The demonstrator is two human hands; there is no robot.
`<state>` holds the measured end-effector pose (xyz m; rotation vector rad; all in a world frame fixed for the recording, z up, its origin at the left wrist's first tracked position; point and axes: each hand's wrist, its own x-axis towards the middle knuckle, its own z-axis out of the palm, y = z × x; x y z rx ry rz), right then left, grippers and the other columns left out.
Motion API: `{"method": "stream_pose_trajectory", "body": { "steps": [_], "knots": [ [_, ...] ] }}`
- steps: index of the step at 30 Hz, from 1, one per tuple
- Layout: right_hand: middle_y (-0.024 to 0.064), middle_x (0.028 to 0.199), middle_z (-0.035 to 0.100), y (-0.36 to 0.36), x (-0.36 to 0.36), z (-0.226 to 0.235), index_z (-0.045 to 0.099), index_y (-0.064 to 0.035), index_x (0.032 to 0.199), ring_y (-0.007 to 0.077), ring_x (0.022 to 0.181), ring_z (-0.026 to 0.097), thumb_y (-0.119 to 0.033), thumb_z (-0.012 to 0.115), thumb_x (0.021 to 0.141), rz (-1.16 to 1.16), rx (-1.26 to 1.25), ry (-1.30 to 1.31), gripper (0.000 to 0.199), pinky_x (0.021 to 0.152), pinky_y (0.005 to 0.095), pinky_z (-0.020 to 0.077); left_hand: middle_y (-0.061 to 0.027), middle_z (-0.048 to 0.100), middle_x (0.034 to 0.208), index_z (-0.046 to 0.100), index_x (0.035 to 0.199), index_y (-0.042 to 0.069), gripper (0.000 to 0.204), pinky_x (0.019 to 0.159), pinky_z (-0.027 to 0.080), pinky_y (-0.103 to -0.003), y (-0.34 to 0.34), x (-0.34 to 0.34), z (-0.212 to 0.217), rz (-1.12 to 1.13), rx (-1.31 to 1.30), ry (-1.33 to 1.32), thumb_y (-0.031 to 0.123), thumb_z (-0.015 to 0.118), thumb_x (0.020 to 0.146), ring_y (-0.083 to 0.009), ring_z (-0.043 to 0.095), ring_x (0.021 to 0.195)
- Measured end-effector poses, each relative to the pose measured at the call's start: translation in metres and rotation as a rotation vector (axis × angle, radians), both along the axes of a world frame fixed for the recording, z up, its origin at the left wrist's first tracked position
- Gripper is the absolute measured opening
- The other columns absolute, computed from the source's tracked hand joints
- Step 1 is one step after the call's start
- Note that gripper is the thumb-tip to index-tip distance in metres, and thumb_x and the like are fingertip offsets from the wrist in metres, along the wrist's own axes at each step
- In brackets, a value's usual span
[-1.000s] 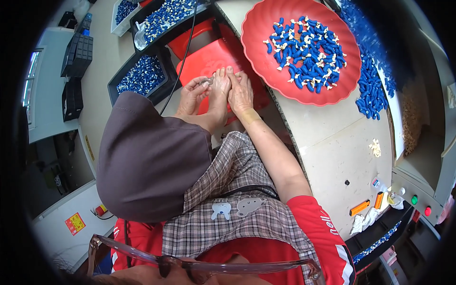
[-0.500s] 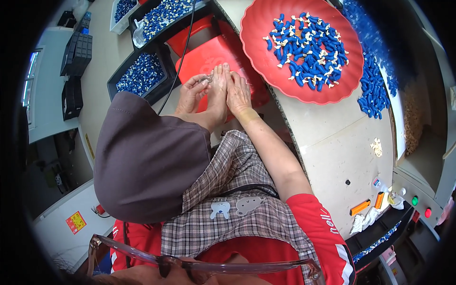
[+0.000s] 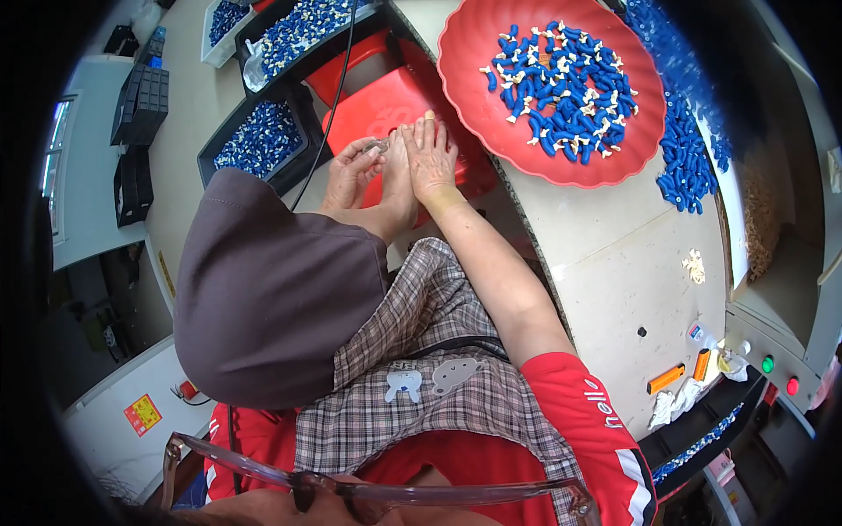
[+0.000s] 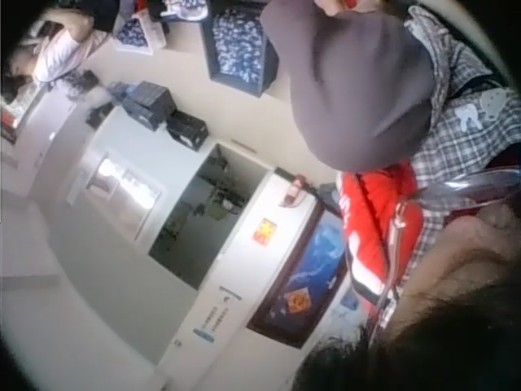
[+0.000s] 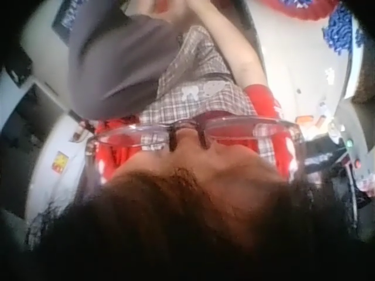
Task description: The person assembles small plastic parts by applying glue with a squeeze bottle and attaching beige pieces to blue pieces, trims toenails using nail clippers, and resumes gluing the plastic parts together.
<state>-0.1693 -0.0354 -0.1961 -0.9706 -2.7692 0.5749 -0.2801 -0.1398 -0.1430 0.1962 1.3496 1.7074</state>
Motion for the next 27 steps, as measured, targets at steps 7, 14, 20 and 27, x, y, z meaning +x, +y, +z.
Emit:
{"method": "stream_pose_trajectory", "body": {
  "steps": [7, 14, 20, 27],
  "knots": [
    [0.0216, 0.15, 0.01, -0.037, 0.036, 0.016, 0.022, -0.0149, 0.144, 0.04, 0.137, 0.017, -0.013, 0.048, 0.085, 0.055, -0.056, -0.016, 0.065, 0.102, 0.0588, 0.0236, -0.01, 0.065, 0.097, 0.057, 0.109, -0.001, 0.024, 0.069, 0.049, -0.024, -0.001, 0.001, 0.003, 0.016, 0.024, -0.023, -0.003, 0.06, 0.084, -0.0143, 0.062, 0.08],
    [0.0224, 0.148, 0.019, -0.003, -0.007, 0.003, 0.031, -0.0145, 0.141, 0.0392, 0.136, 0.02, -0.015, 0.044, 0.087, -0.045, 0.059, 0.009, 0.055, 0.102, 0.0583, 0.0244, -0.0096, 0.064, 0.096, 0.057, 0.11, -0.001, 0.025, 0.069, 0.05, -0.023, 0.0, -0.001, 0.0, 0.006, 0.038, -0.012, -0.003, 0.059, 0.085, -0.0145, 0.062, 0.079],
    [0.0218, 0.147, 0.019, 0.007, -0.021, 0.034, 0.041, -0.0058, 0.134, 0.0402, 0.134, 0.023, -0.014, 0.05, 0.085, 0.029, 0.095, -0.13, 0.05, 0.099, 0.0611, 0.0287, -0.0101, 0.064, 0.098, 0.057, 0.11, -0.001, 0.025, 0.069, 0.05, -0.024, -0.004, 0.0, 0.002, -0.007, 0.02, -0.005, -0.003, 0.059, 0.085, -0.0148, 0.062, 0.079],
    [0.0237, 0.147, 0.019, 0.011, -0.002, 0.012, 0.039, -0.0063, 0.135, 0.0425, 0.133, 0.024, -0.016, 0.049, 0.085, 0.058, -0.017, -0.012, 0.051, 0.099, 0.0597, 0.0295, -0.0103, 0.064, 0.097, 0.056, 0.109, -0.002, 0.025, 0.07, 0.05, -0.024, 0.002, 0.003, 0.004, 0.004, 0.009, -0.011, -0.002, 0.059, 0.085, -0.0154, 0.062, 0.081]
  ]
}}
